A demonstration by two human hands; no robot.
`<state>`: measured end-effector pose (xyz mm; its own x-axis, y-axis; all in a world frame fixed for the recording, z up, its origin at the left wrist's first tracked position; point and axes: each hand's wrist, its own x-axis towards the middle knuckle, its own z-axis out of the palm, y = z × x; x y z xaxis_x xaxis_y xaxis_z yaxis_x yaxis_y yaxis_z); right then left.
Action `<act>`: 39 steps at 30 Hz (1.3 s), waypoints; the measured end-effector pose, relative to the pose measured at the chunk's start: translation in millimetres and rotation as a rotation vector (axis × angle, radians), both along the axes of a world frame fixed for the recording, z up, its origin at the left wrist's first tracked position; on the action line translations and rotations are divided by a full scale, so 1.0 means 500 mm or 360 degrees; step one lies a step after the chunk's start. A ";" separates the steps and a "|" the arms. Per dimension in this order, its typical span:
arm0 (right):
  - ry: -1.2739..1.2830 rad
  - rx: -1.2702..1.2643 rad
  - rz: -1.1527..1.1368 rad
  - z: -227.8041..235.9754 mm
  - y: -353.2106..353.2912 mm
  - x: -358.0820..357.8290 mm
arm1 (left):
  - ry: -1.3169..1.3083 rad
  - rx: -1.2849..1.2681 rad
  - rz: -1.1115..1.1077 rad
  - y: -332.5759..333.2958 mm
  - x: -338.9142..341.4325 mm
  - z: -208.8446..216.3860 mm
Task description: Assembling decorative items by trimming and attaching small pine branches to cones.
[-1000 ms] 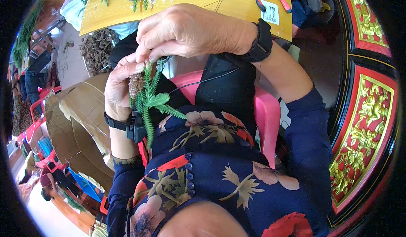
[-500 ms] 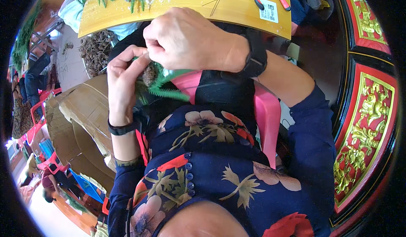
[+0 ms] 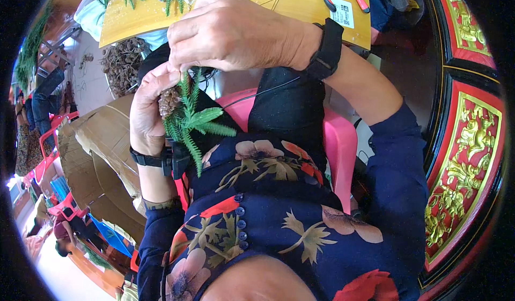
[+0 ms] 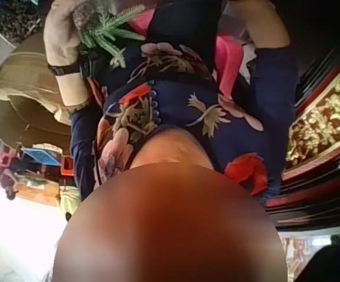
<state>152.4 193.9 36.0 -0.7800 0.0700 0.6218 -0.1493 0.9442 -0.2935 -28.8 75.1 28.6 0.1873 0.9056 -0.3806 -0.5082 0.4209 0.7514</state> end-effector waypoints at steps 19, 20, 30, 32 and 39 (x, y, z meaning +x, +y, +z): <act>0.0257 0.0502 -0.0183 0.003 -0.009 -0.004 | 0.0164 0.0059 0.0193 -0.011 0.023 0.030; 0.0217 0.0441 -0.0218 0.009 -0.014 -0.002 | 0.0339 0.0096 0.0275 -0.011 0.026 0.030; -0.0213 -0.0689 -0.1192 -0.003 0.002 0.071 | 0.1253 0.0451 0.0415 -0.005 0.036 -0.004; -0.0490 -0.0288 -0.1932 -0.034 0.056 0.139 | 0.0918 0.0183 0.0454 -0.007 0.026 -0.003; -0.0958 -0.0321 -0.2195 -0.073 0.097 0.290 | 0.0452 0.0055 0.0560 0.016 0.035 -0.007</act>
<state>297.3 242.2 -0.7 -0.1620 0.9775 0.1352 0.9760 0.1789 -0.1240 -11.5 83.3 25.1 -0.2415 0.9085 -0.3409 -0.3877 0.2317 0.8922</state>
